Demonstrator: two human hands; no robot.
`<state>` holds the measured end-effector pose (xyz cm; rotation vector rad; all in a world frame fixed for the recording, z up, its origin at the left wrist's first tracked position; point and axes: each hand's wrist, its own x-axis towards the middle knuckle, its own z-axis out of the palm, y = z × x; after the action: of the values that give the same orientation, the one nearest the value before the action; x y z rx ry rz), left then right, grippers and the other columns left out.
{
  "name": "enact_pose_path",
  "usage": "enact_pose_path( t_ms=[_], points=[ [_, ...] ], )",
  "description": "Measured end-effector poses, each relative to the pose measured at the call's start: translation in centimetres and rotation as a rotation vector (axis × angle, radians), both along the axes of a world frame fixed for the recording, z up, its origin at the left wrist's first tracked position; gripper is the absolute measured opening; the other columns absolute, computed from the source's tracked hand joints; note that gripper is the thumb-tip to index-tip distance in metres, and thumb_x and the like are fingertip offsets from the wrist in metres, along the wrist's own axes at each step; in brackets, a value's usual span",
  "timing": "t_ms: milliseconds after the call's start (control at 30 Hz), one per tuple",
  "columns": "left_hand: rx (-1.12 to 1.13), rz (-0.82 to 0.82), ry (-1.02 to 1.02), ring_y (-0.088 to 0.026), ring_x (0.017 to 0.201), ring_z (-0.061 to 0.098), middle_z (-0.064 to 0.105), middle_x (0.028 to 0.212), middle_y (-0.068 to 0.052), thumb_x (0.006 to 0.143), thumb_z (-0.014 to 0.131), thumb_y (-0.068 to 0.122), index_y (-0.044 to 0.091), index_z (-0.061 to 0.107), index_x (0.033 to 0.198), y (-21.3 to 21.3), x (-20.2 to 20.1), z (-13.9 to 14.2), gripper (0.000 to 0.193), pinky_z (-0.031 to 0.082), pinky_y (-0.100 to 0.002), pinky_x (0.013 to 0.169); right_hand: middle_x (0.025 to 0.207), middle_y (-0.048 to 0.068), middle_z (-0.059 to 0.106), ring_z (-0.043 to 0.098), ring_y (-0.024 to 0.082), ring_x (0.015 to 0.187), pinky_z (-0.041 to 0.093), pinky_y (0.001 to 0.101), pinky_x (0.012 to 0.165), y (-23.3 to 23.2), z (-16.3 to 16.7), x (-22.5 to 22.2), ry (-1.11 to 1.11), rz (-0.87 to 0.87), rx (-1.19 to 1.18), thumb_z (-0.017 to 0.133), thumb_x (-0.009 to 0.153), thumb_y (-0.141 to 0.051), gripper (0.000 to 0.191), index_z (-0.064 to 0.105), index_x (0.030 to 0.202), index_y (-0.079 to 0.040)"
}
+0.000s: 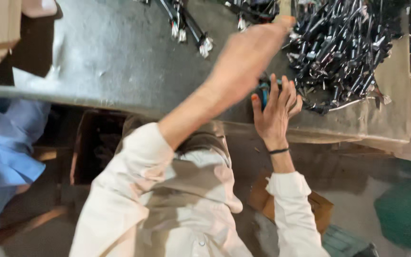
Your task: The person sits at a workbench assembling a wire harness. They hold a black cable, use pliers to strip and trim the wire ends, twist the exposed colored conductors, and fit terminal connectors onto the ends, working on one harness at a time among piles of similar harnesses.
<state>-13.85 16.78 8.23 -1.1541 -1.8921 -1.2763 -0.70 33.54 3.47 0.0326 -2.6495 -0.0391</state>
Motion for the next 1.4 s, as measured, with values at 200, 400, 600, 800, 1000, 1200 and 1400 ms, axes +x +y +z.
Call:
enact_pose_path(
  t_ms=[200,400,600,800,1000,1200,1400],
  points=[
    [-0.383,1.159,0.212,-0.027,0.106,0.071,0.069,0.112,-0.007,0.089,0.066,0.014,0.013,0.057,0.119,-13.3,-13.7,-3.1,0.031,0.051,-0.040,0.088,0.154,0.017,0.048,0.037,0.036,0.143,0.018,0.0565,0.117,0.1,-0.2,0.2,0.035,-0.041,-0.094,0.057,0.105,-0.046,0.055,0.058,0.144,-0.007],
    [-0.858,0.823,-0.418,-0.040,0.106,0.066,0.063,0.121,-0.023,0.086,0.072,0.009,0.002,0.066,0.123,-19.3,-12.5,-3.9,0.038,0.054,-0.048,0.085,0.149,0.013,0.053,0.042,0.033,0.137,0.022,0.0531,0.115,-0.6,0.5,0.4,0.093,-0.048,-0.122,0.060,0.102,-0.042,0.048,0.063,0.136,-0.008],
    [-0.090,0.543,-0.398,-0.038,0.090,0.065,0.064,0.103,-0.022,0.101,0.064,0.008,0.000,0.062,0.105,-19.1,-3.3,-4.2,0.009,0.052,-0.047,0.077,0.144,0.008,0.057,0.048,0.030,0.134,0.026,0.0483,0.114,-0.6,0.7,1.0,0.203,0.008,-0.289,0.070,0.098,-0.029,0.040,0.064,0.131,-0.009],
    [0.076,0.192,-0.895,-0.027,0.078,0.073,0.074,0.088,-0.013,0.100,0.059,0.013,0.003,0.061,0.102,-14.7,10.2,-1.9,0.010,0.057,-0.037,0.072,0.130,0.013,0.053,0.055,0.027,0.116,0.051,0.0358,0.095,-5.5,0.3,4.4,0.083,0.399,-0.727,0.076,0.089,-0.015,0.039,0.055,0.123,-0.011],
    [-0.209,-0.126,-0.690,-0.038,0.096,0.066,0.067,0.104,-0.021,0.096,0.067,0.013,-0.001,0.059,0.123,-13.3,19.0,-2.0,0.031,0.052,-0.043,0.081,0.123,0.009,0.054,0.065,0.026,0.088,0.055,0.0376,0.075,-5.6,1.6,5.1,-0.065,0.509,-0.260,0.077,0.077,-0.010,0.036,0.072,0.109,-0.025],
    [-0.289,0.099,-0.368,-0.032,0.099,0.067,0.069,0.106,-0.011,0.074,0.068,-0.002,0.009,0.073,0.117,-17.1,16.7,-3.2,0.045,0.054,-0.040,0.084,0.104,0.005,0.070,0.070,0.027,0.085,0.056,0.0362,0.068,-2.9,4.7,7.4,-0.240,0.373,-0.264,0.076,0.081,-0.012,0.023,0.068,0.103,-0.011],
    [-0.207,0.502,0.073,-0.031,0.114,0.062,0.063,0.104,-0.008,0.069,0.074,0.000,0.011,0.069,0.089,-19.0,8.6,-1.9,0.023,0.039,-0.059,0.109,0.086,0.010,0.071,0.070,0.026,0.069,0.056,0.0319,0.058,-7.6,4.1,11.2,-0.332,0.441,-0.605,0.076,0.087,-0.015,0.019,0.068,0.103,-0.008]
  ],
)
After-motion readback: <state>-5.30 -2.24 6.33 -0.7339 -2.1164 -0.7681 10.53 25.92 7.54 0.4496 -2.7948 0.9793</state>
